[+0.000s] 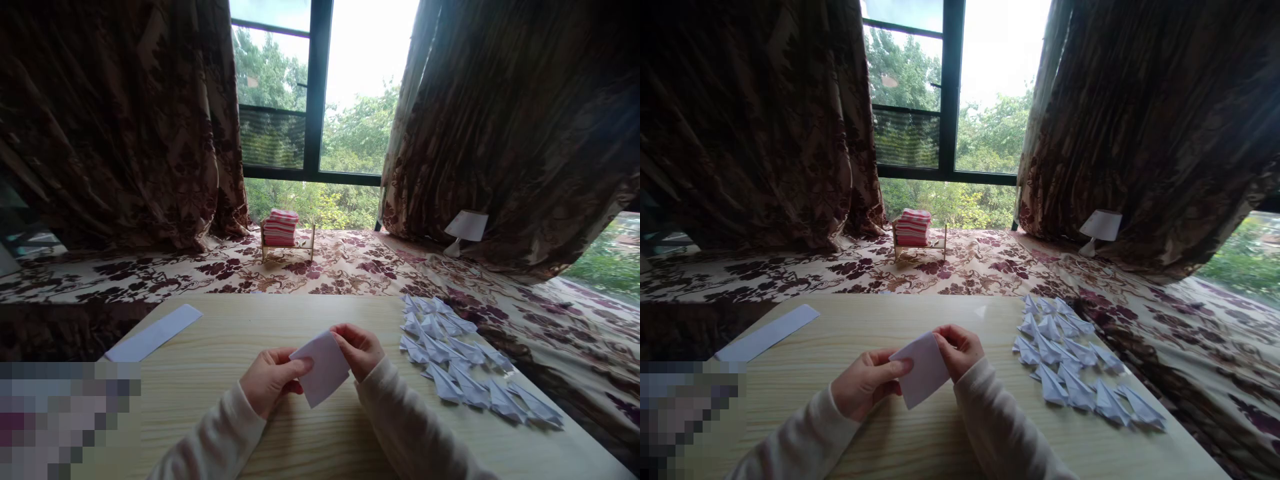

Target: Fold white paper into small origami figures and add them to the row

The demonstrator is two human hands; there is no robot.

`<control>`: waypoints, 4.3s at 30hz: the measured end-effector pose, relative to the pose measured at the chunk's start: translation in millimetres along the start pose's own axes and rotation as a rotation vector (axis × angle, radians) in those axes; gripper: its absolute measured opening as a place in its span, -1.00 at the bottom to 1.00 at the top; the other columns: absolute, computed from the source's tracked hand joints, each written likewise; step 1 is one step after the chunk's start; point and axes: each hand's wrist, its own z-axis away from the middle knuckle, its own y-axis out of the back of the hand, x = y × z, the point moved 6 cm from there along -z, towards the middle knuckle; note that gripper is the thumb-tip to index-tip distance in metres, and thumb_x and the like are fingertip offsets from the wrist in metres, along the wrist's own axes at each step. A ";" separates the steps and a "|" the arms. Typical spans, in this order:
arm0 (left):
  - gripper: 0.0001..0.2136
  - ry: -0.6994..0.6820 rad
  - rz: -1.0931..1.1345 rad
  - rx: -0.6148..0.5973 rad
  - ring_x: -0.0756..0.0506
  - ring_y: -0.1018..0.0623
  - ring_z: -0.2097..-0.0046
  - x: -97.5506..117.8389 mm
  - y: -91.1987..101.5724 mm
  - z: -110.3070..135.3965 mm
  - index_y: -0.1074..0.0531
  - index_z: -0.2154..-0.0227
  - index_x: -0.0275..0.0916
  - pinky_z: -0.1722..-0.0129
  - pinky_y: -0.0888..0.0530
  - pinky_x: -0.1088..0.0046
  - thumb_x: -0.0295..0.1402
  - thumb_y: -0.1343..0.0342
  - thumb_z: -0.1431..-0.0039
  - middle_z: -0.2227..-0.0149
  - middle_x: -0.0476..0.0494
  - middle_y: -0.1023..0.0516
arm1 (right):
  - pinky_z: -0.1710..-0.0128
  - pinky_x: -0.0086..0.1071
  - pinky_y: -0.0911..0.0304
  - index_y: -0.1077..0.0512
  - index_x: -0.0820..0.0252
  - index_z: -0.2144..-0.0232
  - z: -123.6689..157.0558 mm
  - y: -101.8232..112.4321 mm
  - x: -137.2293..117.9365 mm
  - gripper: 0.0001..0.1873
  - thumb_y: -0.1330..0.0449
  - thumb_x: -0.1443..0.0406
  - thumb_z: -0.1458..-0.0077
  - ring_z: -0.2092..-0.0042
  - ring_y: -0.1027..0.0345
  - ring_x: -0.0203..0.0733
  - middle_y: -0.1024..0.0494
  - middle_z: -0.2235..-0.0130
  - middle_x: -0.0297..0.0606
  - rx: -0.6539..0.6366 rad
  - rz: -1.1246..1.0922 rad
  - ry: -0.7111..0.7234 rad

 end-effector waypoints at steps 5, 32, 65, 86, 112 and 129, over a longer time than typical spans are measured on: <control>-0.72 -0.101 -0.015 0.057 0.06 -0.43 0.51 3.8 5.9 -2.3 -0.54 0.46 -0.30 0.52 -0.36 0.60 -0.29 -0.34 0.31 0.57 -0.03 -0.51 | 0.66 -0.49 -0.07 -0.43 0.28 0.61 1.8 -4.1 1.3 -0.56 -0.20 -0.02 0.16 0.65 -0.14 -0.39 -0.34 0.68 -0.36 -0.037 -0.018 -0.042; -0.85 -0.415 -0.416 0.128 0.01 -0.35 0.47 19.5 -7.8 13.2 -0.49 0.53 -0.35 0.45 -0.29 0.51 -0.35 -0.14 0.14 0.57 -0.04 -0.40 | 0.45 -0.41 -0.30 -0.41 0.20 0.34 8.8 -1.1 -12.2 -0.65 -0.31 0.15 0.21 0.38 -0.37 -0.21 -0.51 0.41 -0.22 0.067 -0.032 0.143; -0.78 -0.749 -0.908 0.064 -0.03 -0.44 0.43 44.8 -28.8 34.6 -0.29 0.64 -0.25 0.40 -0.36 0.46 -0.38 0.02 -0.10 0.51 -0.09 -0.43 | 0.61 -0.48 -0.05 -0.37 0.23 0.56 12.8 -8.5 -19.3 -0.73 -0.23 0.12 0.14 0.58 -0.15 -0.36 -0.37 0.61 -0.35 0.105 0.090 0.202; -0.84 -1.158 -1.222 0.246 -0.04 -0.44 0.37 47.1 -35.8 51.5 -0.29 0.56 -0.24 0.38 -0.36 0.46 -0.53 0.04 -0.09 0.45 -0.11 -0.45 | 0.59 -0.47 -0.08 -0.45 0.23 0.55 12.6 -15.2 -31.7 -0.77 -0.22 0.15 0.09 0.51 -0.19 -0.33 -0.35 0.52 -0.32 0.024 0.017 0.267; -0.90 -0.954 -1.008 0.229 0.01 -0.42 0.42 49.3 -26.1 43.6 -0.35 0.33 -0.24 0.35 -0.37 0.47 -0.43 -0.04 -0.05 0.40 -0.06 -0.43 | 0.57 -0.46 -0.10 -0.42 0.23 0.55 11.2 -4.5 -44.4 -0.77 -0.15 0.18 0.01 0.52 -0.19 -0.32 -0.33 0.54 -0.33 0.021 0.219 0.335; -0.91 -0.436 -0.815 -0.023 0.03 -0.32 0.48 35.1 -14.2 26.5 -0.44 0.54 -0.32 0.48 -0.24 0.53 -0.40 -0.10 0.13 0.55 0.01 -0.33 | 0.49 -0.47 -0.23 -0.47 0.18 0.48 26.3 -15.5 -51.4 -0.84 -0.18 0.21 0.00 0.38 -0.31 -0.21 -0.44 0.41 -0.21 -0.094 0.320 0.469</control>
